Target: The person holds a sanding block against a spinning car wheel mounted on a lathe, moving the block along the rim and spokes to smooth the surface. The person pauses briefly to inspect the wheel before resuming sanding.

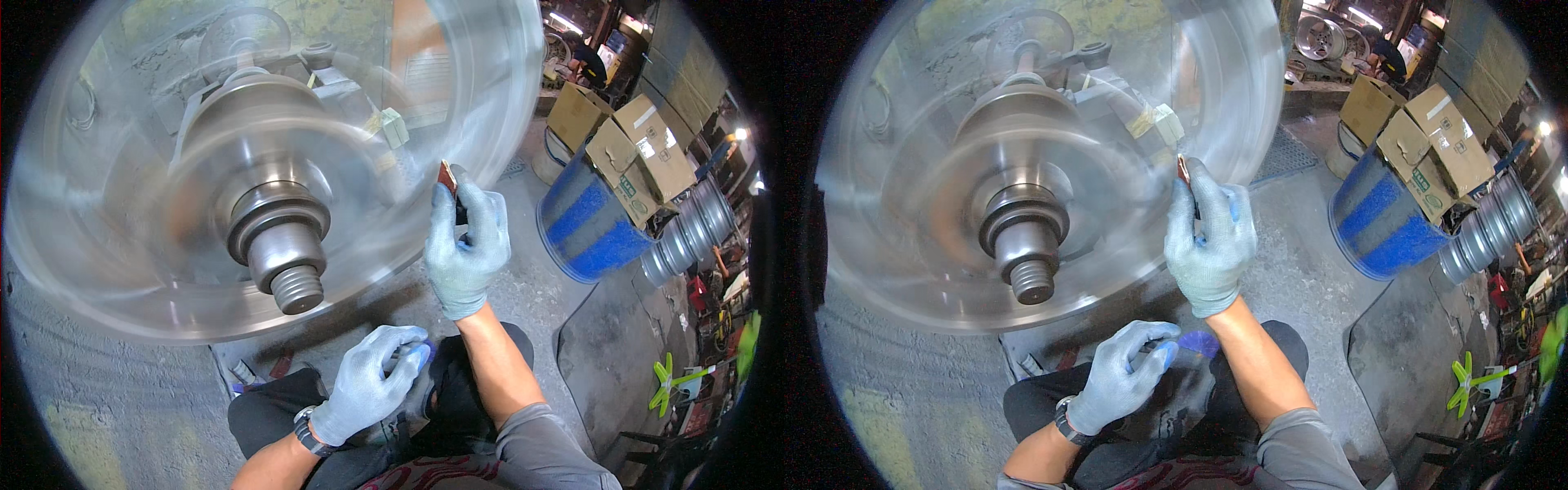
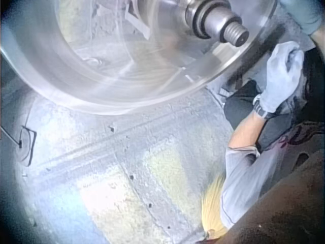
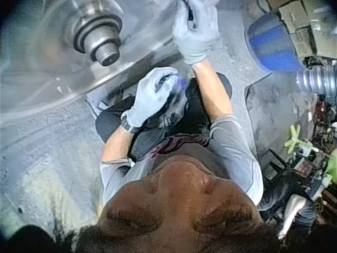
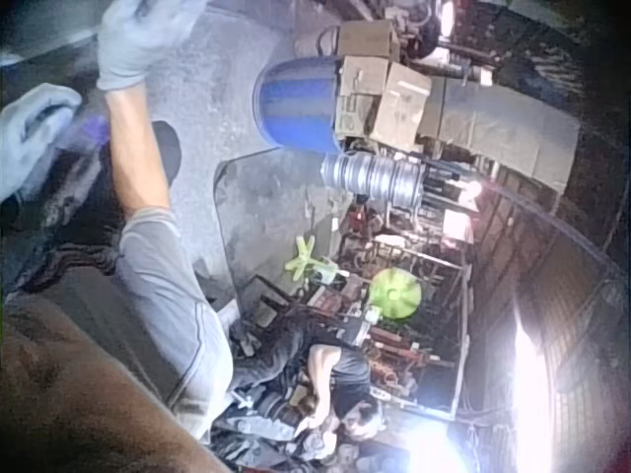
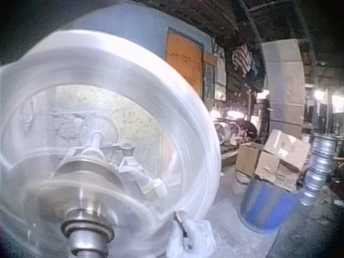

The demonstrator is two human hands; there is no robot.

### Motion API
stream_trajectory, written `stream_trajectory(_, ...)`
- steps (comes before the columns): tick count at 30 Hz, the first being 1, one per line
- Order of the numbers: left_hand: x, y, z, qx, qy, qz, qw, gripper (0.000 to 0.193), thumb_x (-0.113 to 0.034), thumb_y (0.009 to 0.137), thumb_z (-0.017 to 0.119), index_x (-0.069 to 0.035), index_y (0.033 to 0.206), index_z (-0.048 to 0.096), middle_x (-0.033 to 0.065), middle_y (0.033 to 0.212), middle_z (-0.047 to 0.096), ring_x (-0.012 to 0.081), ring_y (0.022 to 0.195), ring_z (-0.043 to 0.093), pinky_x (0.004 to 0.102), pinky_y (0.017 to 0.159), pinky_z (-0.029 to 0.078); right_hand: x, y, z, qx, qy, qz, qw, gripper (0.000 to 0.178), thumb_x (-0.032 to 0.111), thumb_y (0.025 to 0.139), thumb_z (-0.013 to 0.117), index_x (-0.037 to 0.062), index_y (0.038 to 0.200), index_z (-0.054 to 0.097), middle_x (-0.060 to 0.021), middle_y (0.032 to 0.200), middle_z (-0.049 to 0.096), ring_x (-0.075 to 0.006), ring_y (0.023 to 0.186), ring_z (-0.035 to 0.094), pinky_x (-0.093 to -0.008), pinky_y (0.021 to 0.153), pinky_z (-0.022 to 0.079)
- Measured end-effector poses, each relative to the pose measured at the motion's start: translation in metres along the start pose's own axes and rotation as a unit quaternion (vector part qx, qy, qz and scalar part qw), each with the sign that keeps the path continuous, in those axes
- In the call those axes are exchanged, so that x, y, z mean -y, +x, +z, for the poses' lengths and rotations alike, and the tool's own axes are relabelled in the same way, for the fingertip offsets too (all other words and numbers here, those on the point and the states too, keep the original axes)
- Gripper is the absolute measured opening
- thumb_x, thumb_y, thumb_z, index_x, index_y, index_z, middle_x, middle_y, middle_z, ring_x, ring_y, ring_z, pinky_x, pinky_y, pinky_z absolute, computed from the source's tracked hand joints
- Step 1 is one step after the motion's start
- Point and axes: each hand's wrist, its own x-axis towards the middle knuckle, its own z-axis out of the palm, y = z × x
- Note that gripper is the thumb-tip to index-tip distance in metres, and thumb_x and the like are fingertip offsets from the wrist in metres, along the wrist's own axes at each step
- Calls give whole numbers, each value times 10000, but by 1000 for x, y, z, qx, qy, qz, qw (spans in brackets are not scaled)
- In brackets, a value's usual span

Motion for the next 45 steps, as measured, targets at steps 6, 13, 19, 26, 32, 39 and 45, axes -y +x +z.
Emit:
stream_trajectory(6,-2,-1,-1,0,-4,-4,1000,262,-84,1019,712,19,1258,737,188,1161,757,248,1019,749,359,904,592,4,-1,1,6,0,-15,1000,353,-55,883,806,19,1228,803,-117,868,730,-260,729,646,-379,673,538)
stream_trajectory(13,-4,-1,0,-2,-12,-13,1000,255,-56,1011,696,19,1249,744,185,1168,759,240,1003,752,346,878,595,4,-1,3,-2,8,-21,1000,383,-48,881,811,42,1253,803,-113,848,718,-263,718,639,-386,664,538)
stream_trajectory(19,0,0,1,-3,6,1,1000,247,-50,1010,695,23,1240,743,181,1163,761,233,996,750,339,859,594,1,0,-1,-1,6,-1,1000,364,-44,895,805,33,1251,796,-116,855,715,-254,717,632,-382,646,523)
stream_trajectory(26,-6,0,1,6,-2,-34,999,244,-51,1007,702,20,1237,743,184,1159,761,240,978,747,350,863,589,-11,2,-2,-19,7,-14,1000,328,-32,913,793,19,1238,787,-109,875,708,-239,708,610,-371,652,516)
stream_trajectory(32,-2,1,2,-5,5,2,1000,235,-63,1011,707,22,1228,744,184,1151,763,254,984,749,364,882,588,-7,7,-7,-8,-16,7,1000,302,-27,927,784,20,1226,785,-103,887,716,-238,726,626,-366,660,520)
stream_trajectory(39,-3,2,2,-3,5,5,1000,231,-66,1016,709,24,1226,744,182,1136,764,244,965,745,360,869,587,-11,9,-9,-13,-20,18,1000,282,-14,934,793,38,1211,789,-102,885,713,-223,723,627,-355,656,520)
stream_trajectory(45,-3,1,2,-4,0,-4,1000,227,-71,1025,706,27,1227,742,177,1111,760,220,927,736,351,838,584,-13,13,-11,-22,-24,21,999,249,-9,944,790,28,1191,791,-106,870,690,-215,721,626,-348,641,512)
